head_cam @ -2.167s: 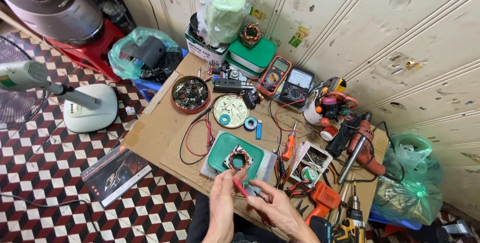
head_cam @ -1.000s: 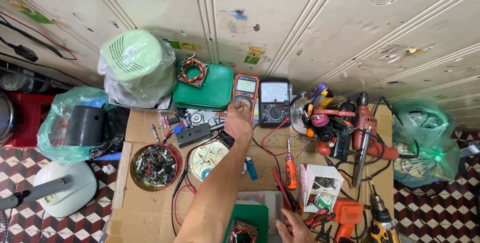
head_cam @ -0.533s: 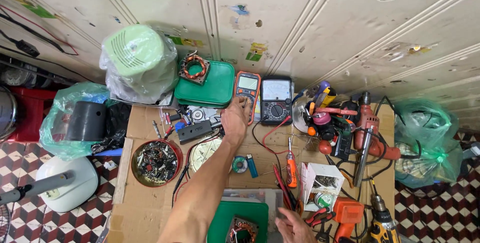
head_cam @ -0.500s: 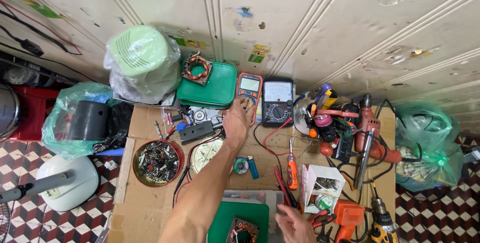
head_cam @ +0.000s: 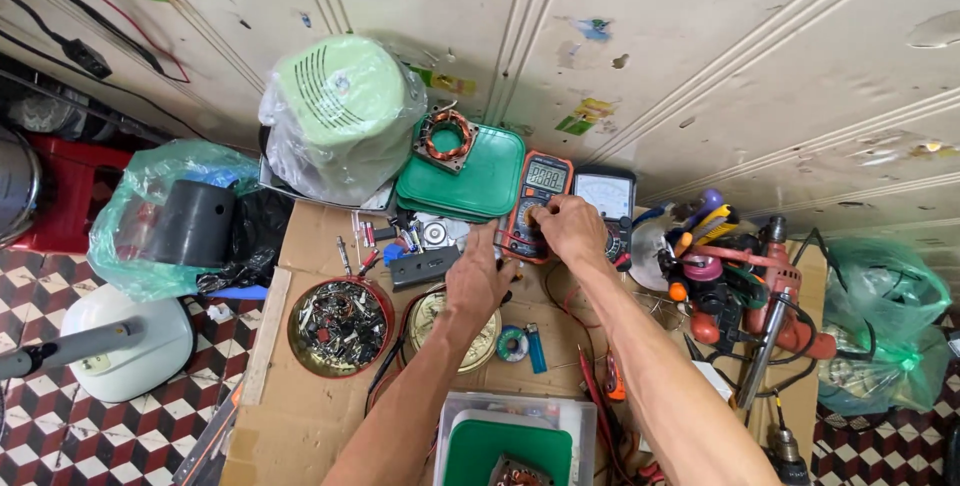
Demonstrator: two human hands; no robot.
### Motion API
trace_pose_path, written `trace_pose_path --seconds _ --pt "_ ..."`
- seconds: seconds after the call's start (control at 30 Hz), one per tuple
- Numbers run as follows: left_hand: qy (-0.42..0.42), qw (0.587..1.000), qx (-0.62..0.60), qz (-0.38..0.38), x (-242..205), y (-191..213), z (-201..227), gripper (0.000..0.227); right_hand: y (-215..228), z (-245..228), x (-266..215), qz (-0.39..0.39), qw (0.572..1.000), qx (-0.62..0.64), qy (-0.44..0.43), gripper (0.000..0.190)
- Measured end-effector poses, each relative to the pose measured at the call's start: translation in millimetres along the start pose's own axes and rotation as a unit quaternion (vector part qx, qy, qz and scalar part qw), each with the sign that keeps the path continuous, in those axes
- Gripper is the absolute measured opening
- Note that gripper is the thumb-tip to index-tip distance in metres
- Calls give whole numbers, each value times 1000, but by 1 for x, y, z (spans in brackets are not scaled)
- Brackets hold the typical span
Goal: The person carries a small appliance motor to a workbench, then uses multimeter test probes on the motor's winding wires to check its coils. They manipulate the wire leads, reposition the motor stator, and use pliers on the motor while continuing to work at the bench.
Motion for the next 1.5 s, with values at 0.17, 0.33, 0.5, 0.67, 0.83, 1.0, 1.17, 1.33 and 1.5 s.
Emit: trace_pose_path --seconds 0.17,0.33,0.5,0.67,0.83,1.0,1.17,1.33,1.5 --pt "31 999 -6 -16 6 -13 -7 75 -35 8 29 -6 998 -43 -43 47" --pt "54 998 -5 -16 10 -11 -6 70 -43 10 34 -8 998 -66 3 36" --pt "67 997 -1 -30 9 -17 -16 67 -36 1 25 64 976 -85 189 25" --pt "57 998 -2 -28 10 -15 -13 65 -21 0 19 55 917 -136 370 15" --pt "50 998 -5 -22 9 -15 -19 65 -26 6 27 68 853 -189 483 21" --pt "45 998 21 -40 14 -6 -10 57 -25 8 26 62 836 -206 505 23" --pt "26 988 134 -77 13 -12 -23 44 -26 5 23 67 862 -195 463 23" --pt "9 973 199 -118 0 2 -8 26 -32 10 26 59 881 -171 437 23" --pt "57 987 92 -117 -7 24 1 24 -28 12 24 74 923 -73 370 13"
Point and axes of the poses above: each hand's wrist, its own x-axis towards the middle knuckle, its own y-axis out of the back of the hand, z = x × y, the point moved 4 cm from there along x, towards the middle knuckle, and after that the axes turned 12 degrees about -x, right-handed, at the moved point
